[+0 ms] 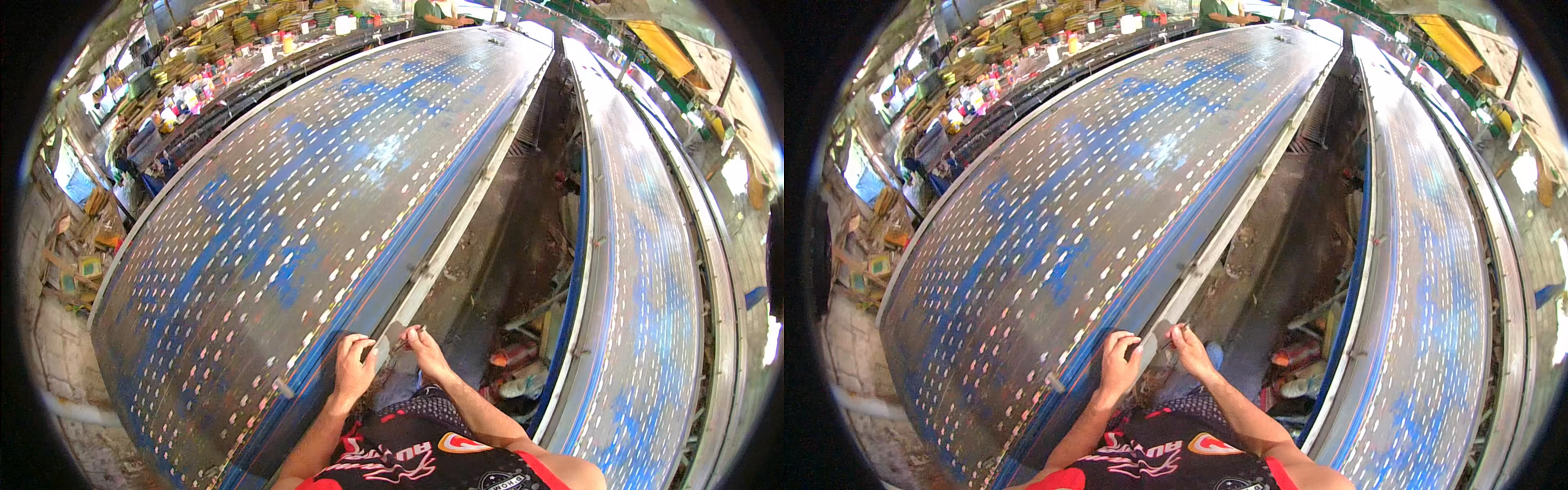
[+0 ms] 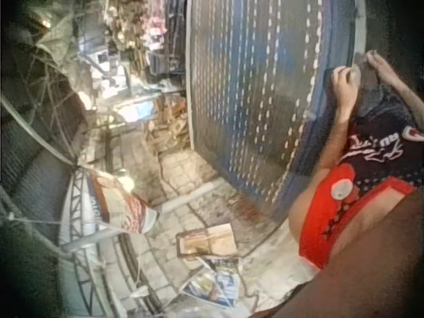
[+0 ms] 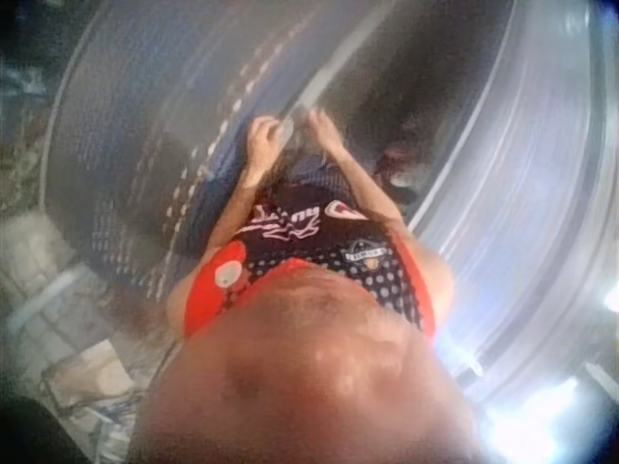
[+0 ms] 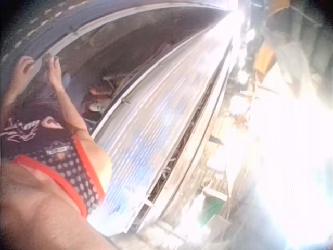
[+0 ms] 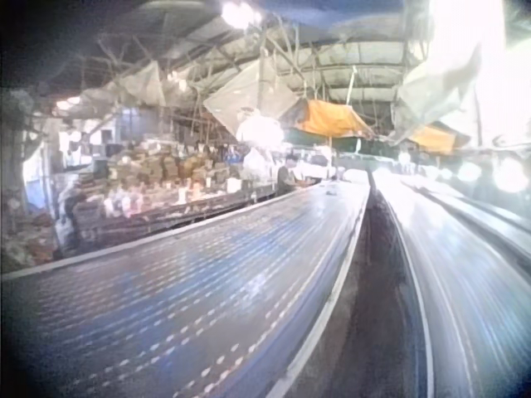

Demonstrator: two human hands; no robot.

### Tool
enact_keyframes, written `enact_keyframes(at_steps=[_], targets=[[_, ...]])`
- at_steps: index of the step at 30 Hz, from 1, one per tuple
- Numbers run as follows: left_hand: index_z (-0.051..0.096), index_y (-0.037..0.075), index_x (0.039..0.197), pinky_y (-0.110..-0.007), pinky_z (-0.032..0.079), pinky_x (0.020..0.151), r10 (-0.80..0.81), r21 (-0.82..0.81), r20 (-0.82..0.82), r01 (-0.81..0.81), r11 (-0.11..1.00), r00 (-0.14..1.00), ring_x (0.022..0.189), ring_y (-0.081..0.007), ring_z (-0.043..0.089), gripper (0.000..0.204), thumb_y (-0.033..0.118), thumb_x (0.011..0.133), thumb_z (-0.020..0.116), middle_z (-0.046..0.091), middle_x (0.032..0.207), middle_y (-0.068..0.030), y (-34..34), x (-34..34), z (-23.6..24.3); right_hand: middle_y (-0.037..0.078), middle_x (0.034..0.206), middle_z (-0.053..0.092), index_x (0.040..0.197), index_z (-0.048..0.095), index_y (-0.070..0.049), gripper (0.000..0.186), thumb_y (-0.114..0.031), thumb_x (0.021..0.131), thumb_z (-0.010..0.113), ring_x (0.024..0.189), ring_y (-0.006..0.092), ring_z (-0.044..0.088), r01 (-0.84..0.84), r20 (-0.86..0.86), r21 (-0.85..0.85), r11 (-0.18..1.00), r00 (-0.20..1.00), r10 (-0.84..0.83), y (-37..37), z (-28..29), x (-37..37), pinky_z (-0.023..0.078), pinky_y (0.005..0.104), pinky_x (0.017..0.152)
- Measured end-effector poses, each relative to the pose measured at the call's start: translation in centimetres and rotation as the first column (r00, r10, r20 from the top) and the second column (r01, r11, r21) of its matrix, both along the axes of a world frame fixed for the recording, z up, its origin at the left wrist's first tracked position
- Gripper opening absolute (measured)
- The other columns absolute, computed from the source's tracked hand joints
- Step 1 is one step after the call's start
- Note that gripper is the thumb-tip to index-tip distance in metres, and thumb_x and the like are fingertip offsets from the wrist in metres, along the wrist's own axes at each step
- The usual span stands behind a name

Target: The person uses a small tool to work along the edge of a large curved metal sheet, repeatedly scraping or adjusting the seam. The person moves along the sheet and continues the same action on different sections.

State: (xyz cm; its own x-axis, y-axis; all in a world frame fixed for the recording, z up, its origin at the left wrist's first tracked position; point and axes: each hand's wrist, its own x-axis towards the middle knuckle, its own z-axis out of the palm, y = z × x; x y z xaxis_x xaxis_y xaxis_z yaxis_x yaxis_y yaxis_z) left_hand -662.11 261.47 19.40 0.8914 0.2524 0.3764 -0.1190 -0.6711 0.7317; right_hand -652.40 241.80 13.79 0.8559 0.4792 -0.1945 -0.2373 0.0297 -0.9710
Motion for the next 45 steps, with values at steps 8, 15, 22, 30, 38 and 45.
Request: enact_keyframes(at_steps=[8, 15, 22, 30, 38, 45], targets=[[0.066, 0.002, 0.134, -0.047, 0.05, 0.107, 0.05, -0.015, -0.068, -0.051, 0.999, 0.996, 0.123, -0.0398, 0.062, 0.043, 0.009, 0.093, 0.074, 0.066, 0.125, -0.0185, -5.9, 18.2, 1.0, 0.006, 0.115, 0.067, 0.123, 0.058, -0.003, 0.029, -0.029, 0.118, 0.047, 0.11, 0.0162, 0.066, -0.105, -0.144, -0.018, 0.994, 0.984, 0.101, -8.1, 1.9, 15.2, 0.057, 0.0369, 0.103], [0.068, 0.003, 0.131, -0.044, 0.053, 0.104, -0.064, -0.132, -0.172, 0.042, 0.99, 0.983, 0.118, -0.0377, 0.068, 0.033, 0.002, 0.098, 0.066, 0.07, 0.125, -0.0177, -7.5, 22.5, -0.8, 0.009, 0.115, 0.071, 0.118, 0.057, -0.006, 0.023, -0.028, 0.117, 0.051, 0.107, 0.0165, 0.069, 0.084, -0.314, -0.005, 0.996, 0.946, -0.082, -12.0, 1.9, 22.9, 0.062, 0.0349, 0.096], [0.07, 0.002, 0.13, -0.041, 0.055, 0.1, -0.123, -0.155, -0.122, 0.104, 0.982, 0.985, 0.114, -0.0375, 0.07, 0.029, 0.008, 0.101, 0.069, 0.072, 0.121, -0.0184, -6.7, 23.0, -1.6, 0.013, 0.118, 0.073, 0.117, 0.057, -0.006, 0.017, -0.023, 0.116, 0.053, 0.108, 0.018, 0.071, 0.084, -0.366, 0.153, 0.985, 0.93, -0.022, -8.2, 1.9, 25.1, 0.062, 0.0341, 0.096], [0.066, 0.003, 0.137, -0.042, 0.054, 0.103, -0.152, -0.238, -0.165, 0.11, 0.965, 0.974, 0.118, -0.0376, 0.067, 0.044, 0.015, 0.095, 0.076, 0.068, 0.128, -0.0179, -6.7, 23.4, -2.0, 0.012, 0.107, 0.073, 0.117, 0.058, -0.001, 0.027, -0.027, 0.117, 0.051, 0.098, 0.0183, 0.072, -0.011, -0.236, 0.083, 0.996, 0.971, 0.031, -6.6, 2.1, 25.6, 0.063, 0.0349, 0.093], [0.066, 0.004, 0.132, -0.045, 0.055, 0.103, -0.068, 0.062, -0.125, 0.076, 0.995, 0.99, 0.118, -0.0385, 0.068, 0.055, 0.019, 0.083, 0.086, 0.068, 0.125, -0.0171, -8.9, 23.4, 0.5, 0.01, 0.111, 0.073, 0.123, 0.054, -0.003, 0.027, -0.028, 0.118, 0.046, 0.098, 0.0188, 0.072, -0.044, -0.226, -0.017, 0.999, 0.973, 0.039, -5.8, 2.8, 26.8, 0.062, 0.035, 0.09], [0.066, 0.003, 0.131, -0.046, 0.057, 0.1, -0.068, 0.076, -0.052, 0.072, 0.994, 0.996, 0.114, -0.039, 0.069, 0.055, 0.018, 0.083, 0.087, 0.07, 0.123, -0.0176, -8.4, 23.2, -0.4, 0.012, 0.107, 0.074, 0.121, 0.055, -0.001, 0.03, -0.029, 0.118, 0.046, 0.094, 0.0196, 0.072, -0.039, -0.221, -0.041, 0.998, 0.975, 0.03, -6.4, 4.1, 27.9, 0.063, 0.0349, 0.088]])
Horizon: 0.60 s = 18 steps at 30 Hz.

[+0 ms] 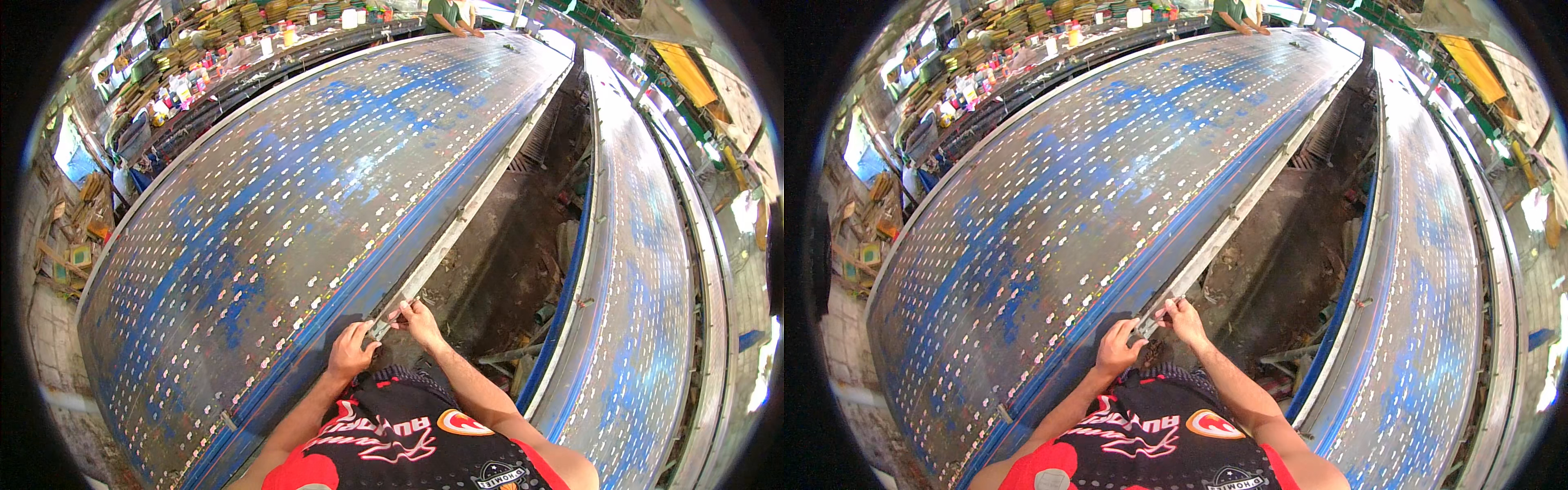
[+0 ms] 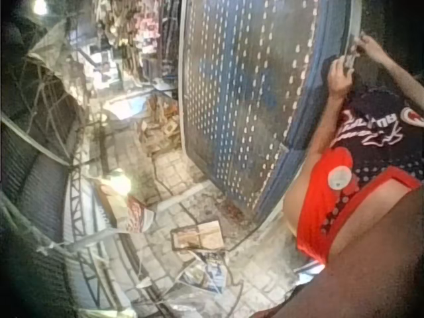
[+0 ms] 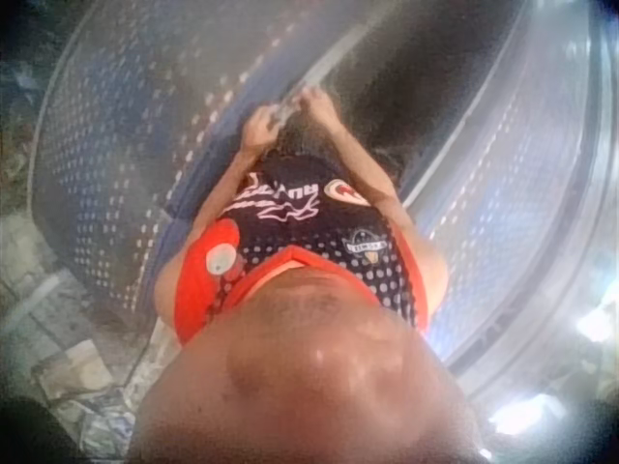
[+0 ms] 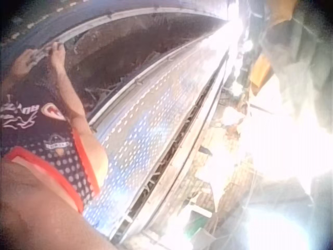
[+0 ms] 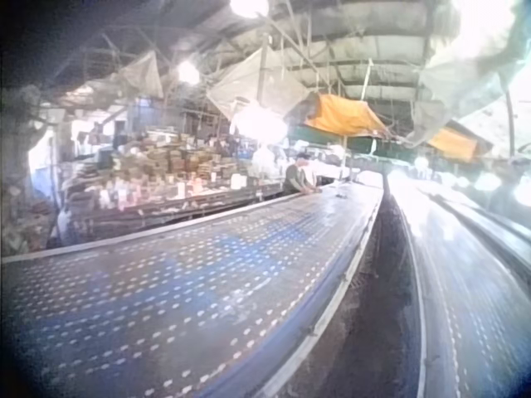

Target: The person uses a small tool to work along the edge of a large curved metal sheet, repeatedly scraping or adjusting the seam. The person moves along the sheet and continues the same action on different sections.

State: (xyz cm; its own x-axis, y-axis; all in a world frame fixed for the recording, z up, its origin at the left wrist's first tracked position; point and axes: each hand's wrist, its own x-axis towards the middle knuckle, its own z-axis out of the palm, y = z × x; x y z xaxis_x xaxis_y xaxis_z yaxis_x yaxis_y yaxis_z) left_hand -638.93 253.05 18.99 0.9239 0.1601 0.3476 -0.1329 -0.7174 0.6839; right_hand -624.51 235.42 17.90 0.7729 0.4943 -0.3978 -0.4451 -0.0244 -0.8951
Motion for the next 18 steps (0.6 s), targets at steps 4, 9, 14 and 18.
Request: enact_keyframes(at_steps=[4, 9, 14, 18], targets=[[0.066, 0.003, 0.131, -0.046, 0.056, 0.1, -0.004, 0.008, 0.006, 0.004, 1.0, 1.0, 0.114, -0.0392, 0.069, 0.055, 0.019, 0.083, 0.087, 0.069, 0.123, -0.0177, -0.2, 0.1, -0.2, 0.012, 0.107, 0.074, 0.121, 0.055, -0.001, 0.029, -0.029, 0.118, 0.047, 0.093, 0.0197, 0.072, 0.003, -0.034, -0.037, 0.999, 0.999, -0.005, -0.2, -1.0, 0.3, 0.063, 0.0347, 0.087], [0.066, 0.003, 0.126, -0.047, 0.056, 0.096, -0.008, 0.012, -0.014, 0.008, 1.0, 1.0, 0.11, -0.0399, 0.068, 0.049, 0.018, 0.084, 0.086, 0.068, 0.116, -0.0167, 0.0, 0.3, 0.0, 0.013, 0.107, 0.073, 0.12, 0.056, -0.001, 0.028, -0.028, 0.118, 0.047, 0.093, 0.0196, 0.072, 0.006, -0.11, -0.038, 0.999, 0.994, -0.01, -0.1, -0.9, 0.5, 0.065, 0.0353, 0.088], [0.065, 0.004, 0.125, -0.047, 0.056, 0.094, -0.014, -0.004, 0.002, 0.014, 1.0, 1.0, 0.107, -0.04, 0.068, 0.047, 0.016, 0.085, 0.085, 0.067, 0.114, -0.0161, 0.1, 0.4, -0.1, 0.013, 0.107, 0.073, 0.12, 0.057, 0.0, 0.029, -0.027, 0.117, 0.047, 0.092, 0.0194, 0.072, 0.01, -0.173, -0.035, 0.999, 0.985, -0.016, 0.3, -1.3, 0.7, 0.067, 0.0355, 0.087], [0.064, 0.003, 0.127, -0.047, 0.056, 0.094, -0.007, 0.008, 0.011, 0.007, 1.0, 1.0, 0.108, -0.0397, 0.068, 0.047, 0.015, 0.086, 0.085, 0.067, 0.115, -0.017, -0.1, 0.2, -0.2, 0.014, 0.109, 0.073, 0.122, 0.057, 0.002, 0.031, -0.027, 0.117, 0.047, 0.094, 0.0205, 0.073, -0.054, -0.229, -0.045, 0.998, 0.972, 0.042, 0.1, -1.5, 1.8, 0.068, 0.0349, 0.086]])
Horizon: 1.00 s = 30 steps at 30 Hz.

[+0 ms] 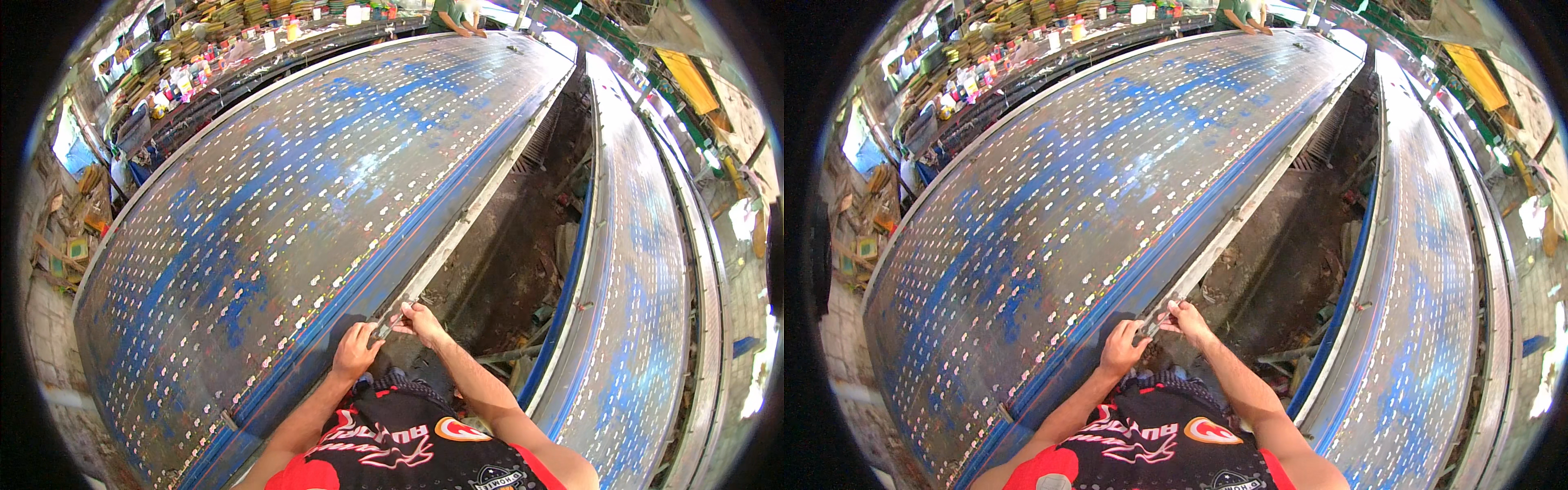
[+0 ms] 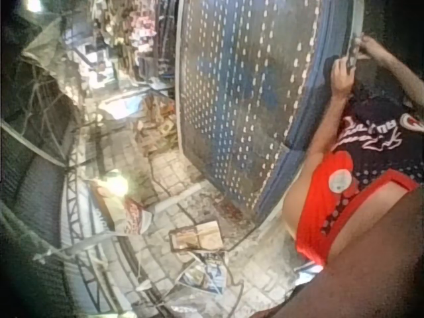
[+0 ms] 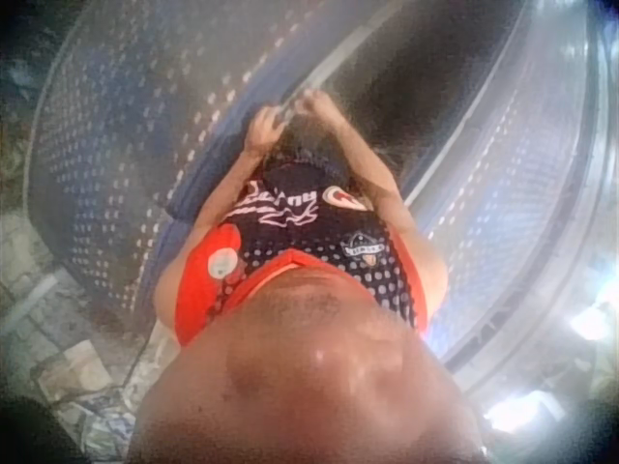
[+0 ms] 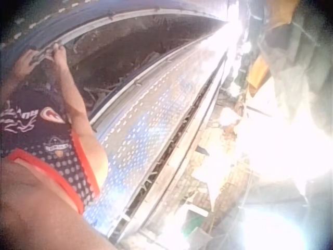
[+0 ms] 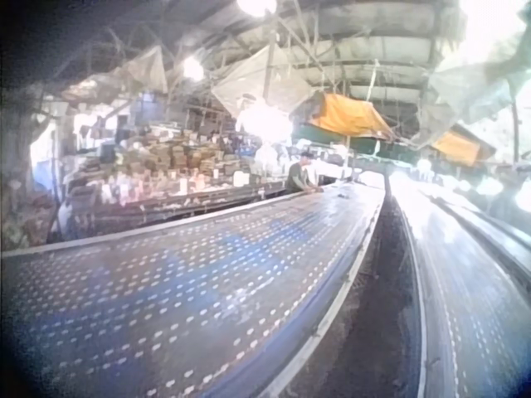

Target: The person uses a small tool to work along the edge of a large curved metal sheet, repeatedly scraping or adjusting the seam. The person moves along the sheet and continues the same action on different sections.

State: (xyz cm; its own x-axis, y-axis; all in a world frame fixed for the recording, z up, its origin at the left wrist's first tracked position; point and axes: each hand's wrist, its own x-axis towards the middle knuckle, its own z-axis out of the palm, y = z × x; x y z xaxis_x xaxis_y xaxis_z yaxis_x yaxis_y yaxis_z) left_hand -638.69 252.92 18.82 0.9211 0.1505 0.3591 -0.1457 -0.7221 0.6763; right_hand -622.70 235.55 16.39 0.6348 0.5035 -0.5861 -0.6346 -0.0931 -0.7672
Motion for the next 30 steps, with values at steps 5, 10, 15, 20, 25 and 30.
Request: enact_keyframes(at_steps=[5, 10, 15, 20, 25, 30], targets=[[0.063, 0.001, 0.129, -0.045, 0.057, 0.096, 0.016, 0.091, 0.077, -0.023, 0.996, 0.997, 0.109, -0.0373, 0.068, 0.05, 0.016, 0.086, 0.084, 0.067, 0.117, -0.0171, -0.2, -0.1, -0.3, 0.015, 0.11, 0.073, 0.123, 0.058, 0.004, 0.033, -0.027, 0.117, 0.047, 0.092, 0.0215, 0.075, -0.038, -0.086, 0.047, 0.998, 0.995, 0.042, 0.7, -0.6, 0.6, 0.069, 0.0364, 0.086], [0.065, -0.001, 0.127, -0.042, 0.058, 0.096, 0.012, 0.187, 0.148, -0.039, 0.982, 0.989, 0.109, -0.0341, 0.069, 0.048, 0.015, 0.085, 0.083, 0.067, 0.118, -0.0156, -0.2, -0.1, -0.1, 0.016, 0.109, 0.073, 0.122, 0.058, 0.004, 0.034, -0.028, 0.117, 0.048, 0.09, 0.0214, 0.075, -0.025, -0.099, 0.061, 0.998, 0.995, 0.031, 1.2, -1.5, 0.3, 0.069, 0.0378, 0.086], [0.065, -0.001, 0.127, -0.043, 0.057, 0.096, 0.03, 0.153, 0.132, -0.05, 0.987, 0.991, 0.108, -0.0356, 0.069, 0.047, 0.014, 0.086, 0.082, 0.068, 0.117, -0.0166, -0.3, -0.1, 0.1, 0.017, 0.109, 0.074, 0.124, 0.059, 0.006, 0.035, -0.025, 0.117, 0.045, 0.092, 0.0227, 0.076, -0.03, -0.075, 0.034, 0.999, 0.997, 0.032, 1.2, -0.9, 0.1, 0.07, 0.0356, 0.083], [0.065, 0.001, 0.129, -0.045, 0.057, 0.098, 0.021, 0.126, 0.096, -0.033, 0.991, 0.995, 0.111, -0.0384, 0.069, 0.048, 0.015, 0.087, 0.083, 0.068, 0.119, -0.0187, -0.2, -0.2, -0.4, 0.021, 0.111, 0.074, 0.122, 0.056, 0.005, 0.032, -0.024, 0.117, 0.044, 0.093, 0.0273, 0.076, 0.022, -0.161, 0.148, 0.989, 0.987, 0.002, 0.3, -1.6, -0.1, 0.07, 0.0386, 0.085], [0.063, 0.001, 0.131, -0.047, 0.057, 0.099, 0.022, 0.105, 0.083, -0.031, 0.994, 0.996, 0.111, -0.0402, 0.068, 0.05, 0.016, 0.087, 0.082, 0.067, 0.12, -0.0198, -0.2, -0.4, -0.5, 0.021, 0.113, 0.074, 0.116, 0.058, 0.001, 0.029, -0.023, 0.118, 0.043, 0.098, 0.0291, 0.076, 0.053, -0.175, 0.184, 0.982, 0.984, -0.02, -0.3, -2.4, -0.3, 0.069, 0.042, 0.09], [0.062, 0.001, 0.131, -0.048, 0.056, 0.098, 0.006, 0.071, 0.054, -0.01, 0.997, 0.999, 0.11, -0.0418, 0.067, 0.05, 0.016, 0.088, 0.082, 0.066, 0.119, -0.0202, 0.1, -0.3, -0.7, 0.02, 0.111, 0.074, 0.113, 0.06, -0.001, 0.028, -0.024, 0.117, 0.046, 0.097, 0.0269, 0.076, 0.011, -0.131, 0.163, 0.987, 0.991, 0.01, -0.5, -1.4, 0.3, 0.068, 0.041, 0.091]])
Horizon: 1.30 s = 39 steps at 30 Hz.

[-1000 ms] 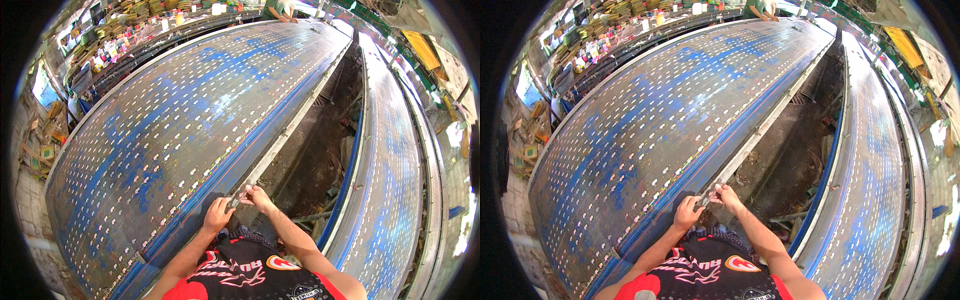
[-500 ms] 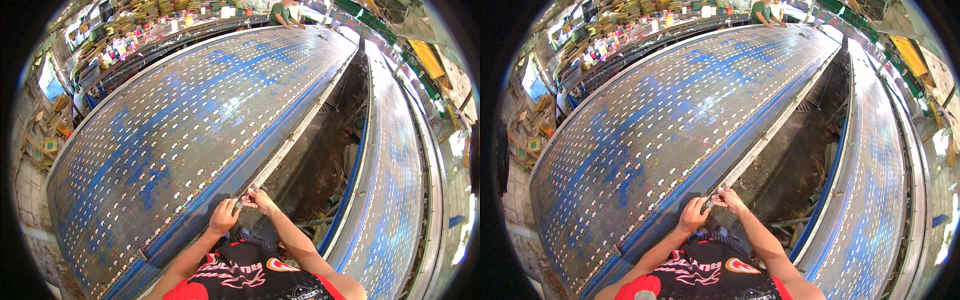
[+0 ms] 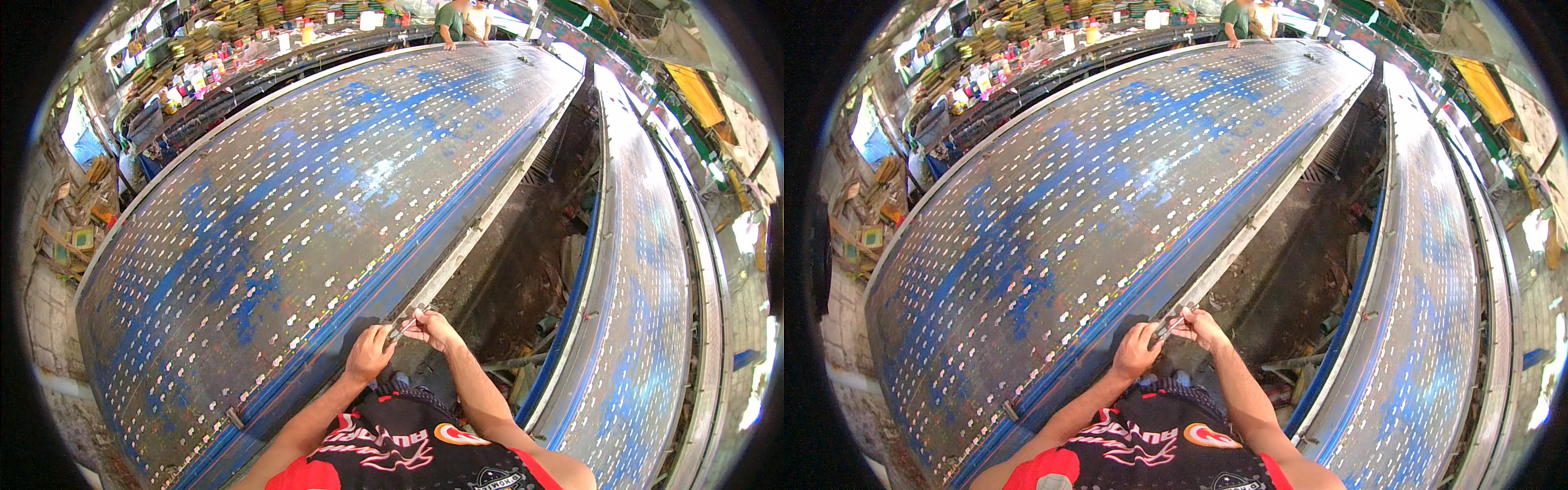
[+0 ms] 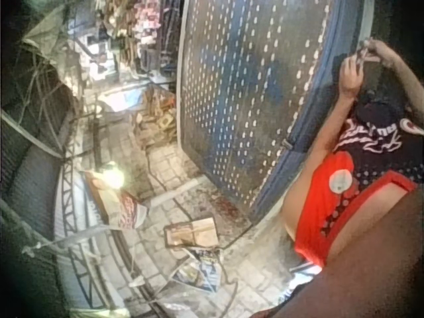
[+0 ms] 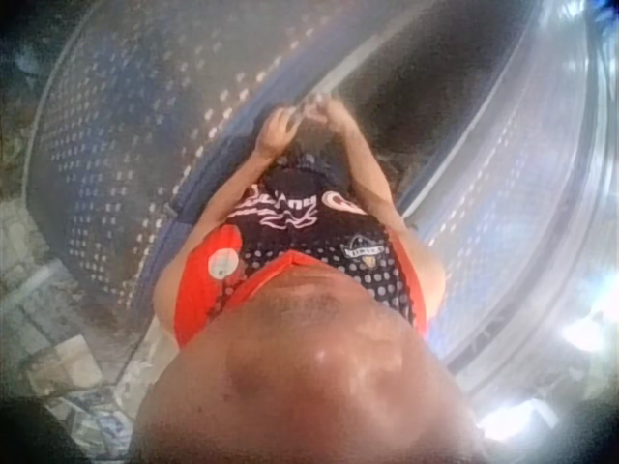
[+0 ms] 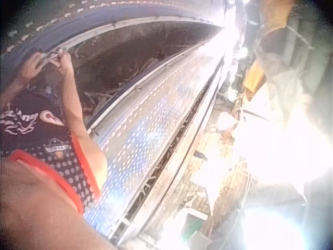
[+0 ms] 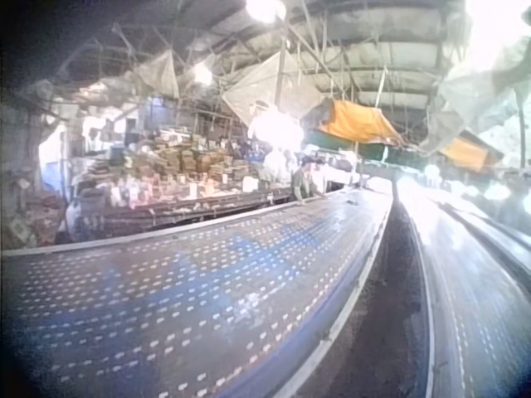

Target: The person uses a small tool to work along the edge of a large curved metal sheet, repeatedly scraping or adjusting the seam. The person moves along the sheet and continues the same action on different sections.

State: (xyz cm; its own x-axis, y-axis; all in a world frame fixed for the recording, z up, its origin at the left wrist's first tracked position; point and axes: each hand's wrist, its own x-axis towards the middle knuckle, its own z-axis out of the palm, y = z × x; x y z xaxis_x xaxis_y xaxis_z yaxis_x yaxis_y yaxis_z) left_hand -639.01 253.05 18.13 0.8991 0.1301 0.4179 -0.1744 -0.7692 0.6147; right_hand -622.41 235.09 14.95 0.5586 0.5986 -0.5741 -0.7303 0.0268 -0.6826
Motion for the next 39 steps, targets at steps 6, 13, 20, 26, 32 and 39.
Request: enact_keyframes(at_steps=[6, 13, 20, 26, 32, 39], targets=[[0.062, 0.001, 0.131, -0.048, 0.056, 0.098, -0.019, -0.017, -0.009, 0.019, 1.0, 1.0, 0.111, -0.0412, 0.067, 0.049, 0.014, 0.088, 0.082, 0.066, 0.119, -0.0196, 0.0, 0.0, 0.2, 0.014, 0.109, 0.075, 0.122, 0.057, 0.001, 0.031, -0.028, 0.117, 0.049, 0.091, 0.0194, 0.075, -0.065, 0.075, -0.097, 0.993, 0.995, 0.073, 0.6, 0.4, 0.3, 0.069, 0.0378, 0.088], [0.062, 0.0, 0.129, -0.047, 0.056, 0.094, -0.016, 0.015, 0.017, 0.015, 1.0, 1.0, 0.107, -0.04, 0.067, 0.047, 0.014, 0.089, 0.08, 0.065, 0.117, -0.019, 0.0, 0.1, 0.2, 0.014, 0.107, 0.073, 0.118, 0.057, 0.001, 0.029, -0.026, 0.118, 0.046, 0.088, 0.0193, 0.073, -0.009, 0.097, -0.149, 0.989, 0.995, 0.024, 0.9, 1.6, -1.0, 0.069, 0.0356, 0.085], [0.062, 0.0, 0.13, -0.046, 0.056, 0.094, -0.028, 0.034, 0.048, 0.026, 0.999, 0.998, 0.106, -0.0388, 0.067, 0.047, 0.014, 0.089, 0.079, 0.065, 0.116, -0.0185, 0.0, 0.0, 0.5, 0.014, 0.106, 0.072, 0.114, 0.056, -0.001, 0.03, -0.028, 0.118, 0.045, 0.088, 0.0197, 0.073, 0.026, 0.218, -0.163, 0.986, 0.976, 0.011, 1.0, 0.4, -1.8, 0.068, 0.0354, 0.083], [0.063, 0.0, 0.131, -0.048, 0.055, 0.098, -0.032, -0.054, 0.014, 0.032, 0.998, 0.999, 0.11, -0.0409, 0.067, 0.048, 0.011, 0.087, 0.075, 0.066, 0.118, -0.0208, -0.1, 0.1, 1.4, 0.013, 0.102, 0.075, 0.115, 0.058, 0.002, 0.028, -0.025, 0.117, 0.049, 0.091, 0.0223, 0.076, 0.022, 0.429, -0.22, 0.975, 0.9, 0.076, 1.2, 0.7, -2.2, 0.068, 0.0357, 0.081], [0.065, -0.002, 0.136, -0.047, 0.054, 0.104, -0.144, -0.329, -0.05, 0.12, 0.937, 0.988, 0.117, -0.0435, 0.068, 0.048, 0.005, 0.088, 0.066, 0.069, 0.125, -0.024, 2.8, -0.3, -0.5, 0.017, 0.092, 0.076, 0.115, 0.065, -0.002, 0.016, -0.015, 0.107, 0.061, 0.086, 0.0371, 0.077, 0.179, 0.822, -0.521, 0.835, 0.371, 0.433, 3.4, 6.6, -7.4, 0.062, 0.044, 0.077], [0.067, 0.009, 0.137, -0.045, 0.057, 0.097, -0.266, -0.32, -0.123, 0.216, 0.923, 0.956, 0.114, -0.0407, 0.068, 0.038, 0.006, 0.099, 0.068, 0.069, 0.123, -0.0182, 4.5, 0.8, -0.2, 0.004, 0.107, 0.065, 0.115, 0.072, -0.013, 0.034, -0.022, 0.082, 0.07, 0.111, 0.0273, 0.062, -0.028, 0.728, -0.518, 0.855, -0.539, 0.424, 1.7, 4.1, -14.0, 0.05, 0.0453, 0.106]])
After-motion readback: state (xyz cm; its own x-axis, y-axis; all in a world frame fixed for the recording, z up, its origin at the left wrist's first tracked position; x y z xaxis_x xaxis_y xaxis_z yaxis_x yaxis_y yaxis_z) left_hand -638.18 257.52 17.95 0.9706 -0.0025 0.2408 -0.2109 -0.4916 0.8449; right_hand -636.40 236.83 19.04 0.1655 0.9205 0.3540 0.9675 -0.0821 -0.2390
